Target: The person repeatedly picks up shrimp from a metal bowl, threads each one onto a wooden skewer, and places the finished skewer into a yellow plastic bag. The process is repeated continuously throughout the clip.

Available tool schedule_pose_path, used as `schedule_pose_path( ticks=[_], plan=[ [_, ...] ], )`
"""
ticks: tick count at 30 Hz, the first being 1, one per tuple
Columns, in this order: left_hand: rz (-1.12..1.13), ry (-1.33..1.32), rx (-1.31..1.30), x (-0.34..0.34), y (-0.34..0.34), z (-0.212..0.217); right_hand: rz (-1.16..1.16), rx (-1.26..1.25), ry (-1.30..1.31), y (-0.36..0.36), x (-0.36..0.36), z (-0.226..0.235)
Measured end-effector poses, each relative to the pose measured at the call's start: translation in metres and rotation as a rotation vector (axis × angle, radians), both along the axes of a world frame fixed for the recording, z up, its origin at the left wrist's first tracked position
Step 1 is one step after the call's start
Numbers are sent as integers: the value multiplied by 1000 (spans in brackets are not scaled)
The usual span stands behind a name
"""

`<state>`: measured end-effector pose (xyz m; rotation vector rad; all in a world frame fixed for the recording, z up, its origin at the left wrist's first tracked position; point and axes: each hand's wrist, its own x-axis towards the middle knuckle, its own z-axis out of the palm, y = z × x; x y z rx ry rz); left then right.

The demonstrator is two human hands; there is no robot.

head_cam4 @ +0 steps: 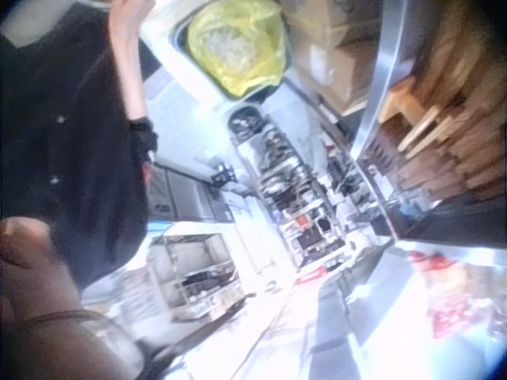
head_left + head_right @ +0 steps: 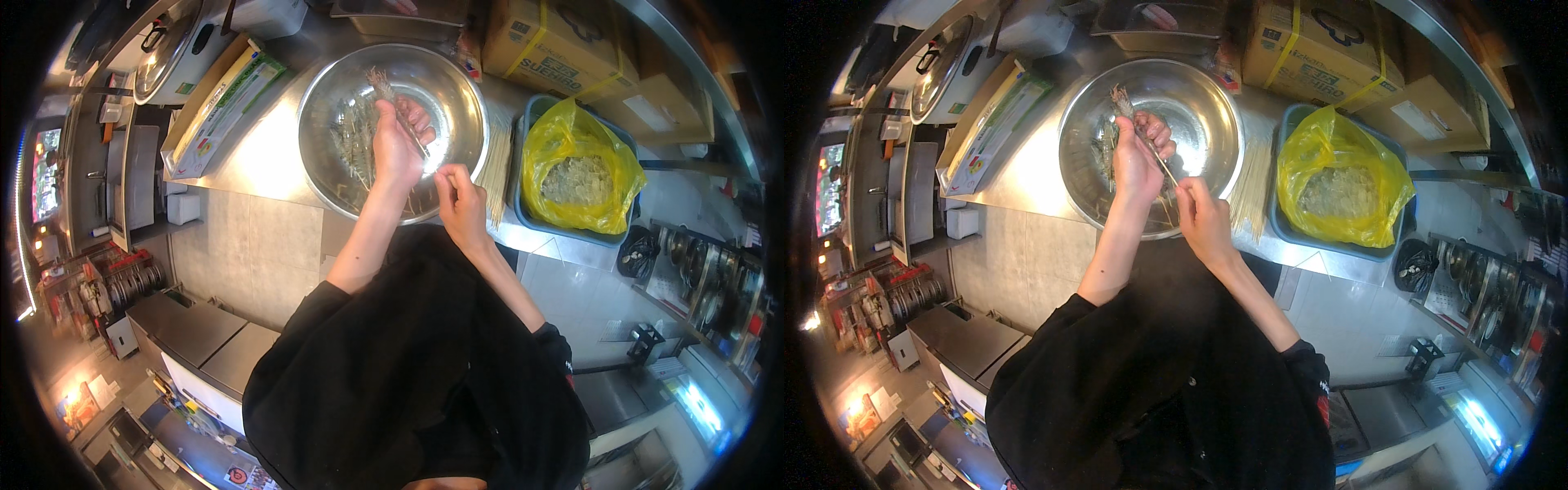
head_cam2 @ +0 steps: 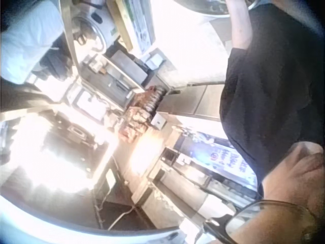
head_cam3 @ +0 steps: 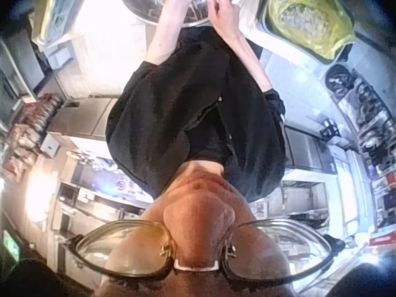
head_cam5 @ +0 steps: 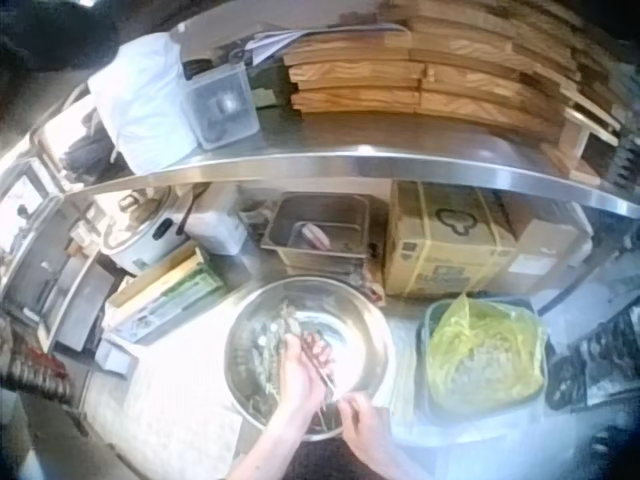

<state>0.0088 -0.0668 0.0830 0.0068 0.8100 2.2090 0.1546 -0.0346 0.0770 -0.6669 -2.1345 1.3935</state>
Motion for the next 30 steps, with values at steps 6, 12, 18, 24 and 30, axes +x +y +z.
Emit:
schedule_pose_path(
  ticks=[6, 12, 18, 24, 30],
  plan=[
    [3, 11, 10, 0, 0, 0, 0, -32, -54, 3, -7, 4],
    [46, 20, 28, -12, -7, -8, 36, 6, -117, -2, 12, -11],
    [39, 26, 29, -6, -5, 1, 35, -41, -84, -3, 9, -5],
    [-3, -32, 44, 8, -1, 1, 14, -123, -45, -2, -4, -3],
    [30, -8, -51, -12, -2, 5, 47, -166, -148, 3, 1, 4]
  ],
)
